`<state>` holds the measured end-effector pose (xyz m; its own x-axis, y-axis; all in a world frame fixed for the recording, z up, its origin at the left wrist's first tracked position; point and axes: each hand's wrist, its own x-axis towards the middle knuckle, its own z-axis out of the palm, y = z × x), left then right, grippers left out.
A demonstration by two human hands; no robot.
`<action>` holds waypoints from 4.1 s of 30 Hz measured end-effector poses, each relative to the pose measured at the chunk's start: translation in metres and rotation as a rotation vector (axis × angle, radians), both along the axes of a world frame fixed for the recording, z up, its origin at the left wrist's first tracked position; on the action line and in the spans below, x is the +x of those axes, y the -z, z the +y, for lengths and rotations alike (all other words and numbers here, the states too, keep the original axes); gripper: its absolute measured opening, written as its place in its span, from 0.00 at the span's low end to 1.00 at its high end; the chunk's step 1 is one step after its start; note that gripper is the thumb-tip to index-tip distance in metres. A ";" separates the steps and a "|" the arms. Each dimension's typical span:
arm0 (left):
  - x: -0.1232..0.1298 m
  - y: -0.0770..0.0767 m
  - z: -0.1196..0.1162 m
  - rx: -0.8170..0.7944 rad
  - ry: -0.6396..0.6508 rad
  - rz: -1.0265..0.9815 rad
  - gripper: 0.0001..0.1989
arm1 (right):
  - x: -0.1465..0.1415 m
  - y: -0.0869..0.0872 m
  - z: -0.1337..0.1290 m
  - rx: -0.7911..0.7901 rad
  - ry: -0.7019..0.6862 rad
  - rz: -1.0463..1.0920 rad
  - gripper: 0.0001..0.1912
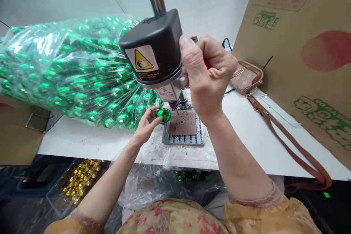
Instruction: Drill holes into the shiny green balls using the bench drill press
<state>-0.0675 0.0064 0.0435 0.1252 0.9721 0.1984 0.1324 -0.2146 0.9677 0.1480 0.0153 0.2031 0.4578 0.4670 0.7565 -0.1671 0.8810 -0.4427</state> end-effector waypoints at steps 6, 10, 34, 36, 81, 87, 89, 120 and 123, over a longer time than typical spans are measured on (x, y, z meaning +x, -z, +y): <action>0.024 0.019 0.008 -0.019 0.028 0.016 0.29 | 0.000 0.000 -0.001 -0.035 0.031 -0.051 0.27; 0.030 0.022 0.011 -0.050 0.093 0.071 0.28 | 0.000 0.000 -0.001 -0.065 0.082 -0.079 0.29; 0.061 0.034 -0.003 0.192 -0.062 0.335 0.26 | 0.003 0.005 0.000 -0.092 0.134 -0.156 0.28; 0.061 0.034 -0.004 0.182 -0.058 0.323 0.26 | 0.002 0.006 -0.003 -0.052 0.103 -0.113 0.28; 0.061 0.039 -0.007 0.210 -0.059 0.280 0.26 | 0.005 0.068 -0.004 0.319 0.185 -0.156 0.26; 0.061 0.038 -0.006 0.206 -0.056 0.267 0.25 | 0.007 0.075 -0.008 0.351 0.170 -0.221 0.24; 0.062 0.037 -0.006 0.204 -0.053 0.260 0.25 | 0.005 0.069 -0.010 0.309 0.173 -0.206 0.25; 0.015 0.050 -0.156 0.591 0.489 0.603 0.12 | 0.006 -0.005 0.006 -0.061 -0.040 0.003 0.28; 0.012 0.032 -0.108 0.615 0.120 0.530 0.13 | 0.006 -0.004 0.006 -0.043 -0.044 -0.005 0.26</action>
<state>-0.0554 -0.1017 0.0114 0.4485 0.6825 0.5771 0.4812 -0.7285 0.4875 0.1543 0.0216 0.2073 0.4326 0.5182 0.7378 -0.2026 0.8533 -0.4805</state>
